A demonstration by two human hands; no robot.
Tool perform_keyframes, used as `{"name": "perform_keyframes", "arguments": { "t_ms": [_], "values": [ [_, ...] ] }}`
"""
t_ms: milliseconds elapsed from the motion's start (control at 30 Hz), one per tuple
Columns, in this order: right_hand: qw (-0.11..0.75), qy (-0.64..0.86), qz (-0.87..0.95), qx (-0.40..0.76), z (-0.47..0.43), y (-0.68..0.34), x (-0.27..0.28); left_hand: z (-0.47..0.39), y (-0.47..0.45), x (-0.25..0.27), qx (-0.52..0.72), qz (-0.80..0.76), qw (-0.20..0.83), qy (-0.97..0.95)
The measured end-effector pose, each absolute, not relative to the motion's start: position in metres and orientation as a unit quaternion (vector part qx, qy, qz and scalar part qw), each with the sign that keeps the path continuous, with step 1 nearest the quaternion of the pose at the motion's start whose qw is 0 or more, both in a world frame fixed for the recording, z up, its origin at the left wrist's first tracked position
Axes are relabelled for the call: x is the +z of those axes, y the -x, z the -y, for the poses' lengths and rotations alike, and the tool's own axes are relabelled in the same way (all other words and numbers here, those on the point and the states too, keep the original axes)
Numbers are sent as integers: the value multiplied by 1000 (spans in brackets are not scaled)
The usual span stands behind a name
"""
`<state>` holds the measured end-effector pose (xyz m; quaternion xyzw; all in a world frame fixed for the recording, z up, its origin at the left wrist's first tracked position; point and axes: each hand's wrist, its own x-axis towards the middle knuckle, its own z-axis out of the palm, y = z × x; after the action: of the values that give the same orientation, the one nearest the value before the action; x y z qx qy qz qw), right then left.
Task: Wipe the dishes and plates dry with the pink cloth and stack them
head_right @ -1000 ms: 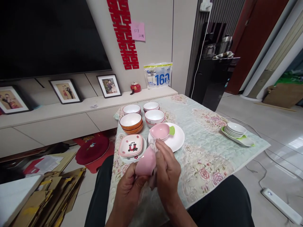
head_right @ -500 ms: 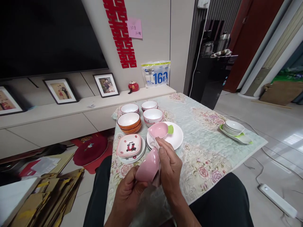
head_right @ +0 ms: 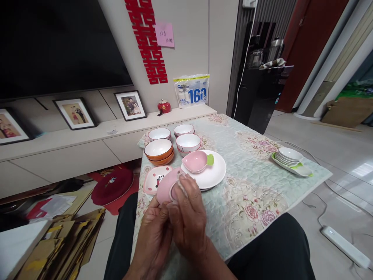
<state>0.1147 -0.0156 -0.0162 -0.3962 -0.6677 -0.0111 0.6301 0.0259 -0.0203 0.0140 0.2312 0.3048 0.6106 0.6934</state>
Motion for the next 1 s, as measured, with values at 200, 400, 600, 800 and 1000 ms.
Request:
{"name": "perform_keyframes", "arguments": {
  "t_ms": [200,400,600,800,1000],
  "values": [
    [621,385,681,-46,10,-125,-9,28,-28,8,599,-318,699,-227],
    [633,457,625,4,15,-123,-6,24,-27,13,631,-331,666,-221],
    [624,395,673,44,23,-119,7,27,-25,8,610,-311,693,-224],
    [623,456,635,-25,17,-129,5,31,-27,12,610,-343,675,-233],
    [625,410,658,93,25,-118,9,25,-25,8,617,-300,689,-232]
  ]
}}
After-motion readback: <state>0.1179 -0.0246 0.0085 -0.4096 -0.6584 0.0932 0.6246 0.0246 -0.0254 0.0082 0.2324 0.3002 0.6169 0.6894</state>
